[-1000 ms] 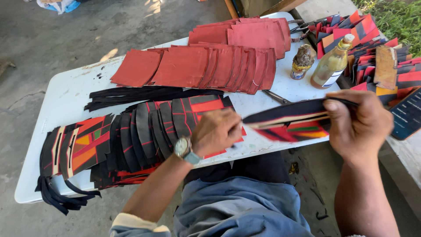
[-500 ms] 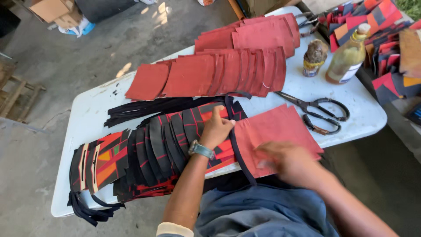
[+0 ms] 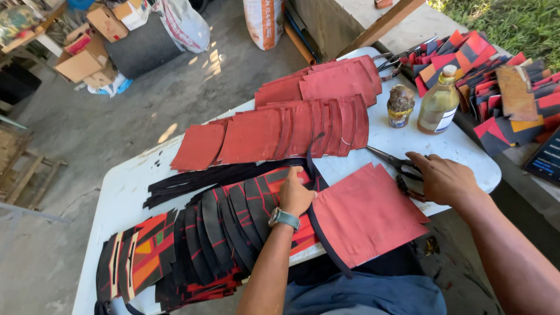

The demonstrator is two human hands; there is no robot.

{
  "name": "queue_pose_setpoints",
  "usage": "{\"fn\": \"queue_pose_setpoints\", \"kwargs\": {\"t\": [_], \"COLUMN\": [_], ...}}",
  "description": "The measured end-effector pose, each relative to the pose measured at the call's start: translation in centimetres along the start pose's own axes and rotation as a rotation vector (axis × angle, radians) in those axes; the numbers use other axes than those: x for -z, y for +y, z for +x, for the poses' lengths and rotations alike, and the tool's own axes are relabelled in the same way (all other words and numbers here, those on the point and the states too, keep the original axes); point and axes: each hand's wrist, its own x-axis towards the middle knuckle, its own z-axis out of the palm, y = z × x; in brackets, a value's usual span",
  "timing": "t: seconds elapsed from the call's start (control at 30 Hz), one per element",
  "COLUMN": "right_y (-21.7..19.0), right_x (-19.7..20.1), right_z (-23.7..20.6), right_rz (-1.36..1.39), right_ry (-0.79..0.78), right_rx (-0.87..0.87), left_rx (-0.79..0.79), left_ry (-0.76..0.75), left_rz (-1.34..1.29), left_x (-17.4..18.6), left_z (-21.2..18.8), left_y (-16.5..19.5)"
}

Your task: The person sits at a table and hand-stitches black fabric trim along the edge of colorful patchwork zippered pouches, working through a stack of pouches one at a time. They occasionally pick up scissors to trim material and set finished pouches on the table.

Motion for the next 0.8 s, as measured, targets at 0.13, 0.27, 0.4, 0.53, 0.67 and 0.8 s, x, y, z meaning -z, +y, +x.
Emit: {"fn": "queue_pose_setpoints", "kwargs": {"t": [0.13,0.27,0.4,0.53,0.67,0.8], "right_y": [0.2,0.9,1.0,-0.7,-3.3,-5.5], "right_x": [1.4,0.7,-0.8,-0.2,0.9,0.8], "right_z": [0.6,0.1,-0.7,-1.4,-2.1,-1.7], "right_rz": [-0.075,0.125,0.318,0.56,0.308,0.254], "right_ry": [-0.044,0.006,0.157,0.143,0.243,0.169], "right_rx": [-0.034,0.033,0.168,0.139,0.438,0.48], "left_rx": [0.049,0.071,0.137,0.141,-0.005,0.023], "left_ry": [-0.06,-0.002,-0.21,-0.169,-0.107,-0.158], "left_rz": [-0.142,-0.407,-0.837,-0.82,-0.789,-0.87], "left_x": [1.2,0.8,0.4,0.9,1.7,2.2], "left_z": [0.6,1.4,1.6,1.6,1.3,0.9], "left_y": [0.0,-1.1,-3.1,-3.6,-2.5,-1.8]}}
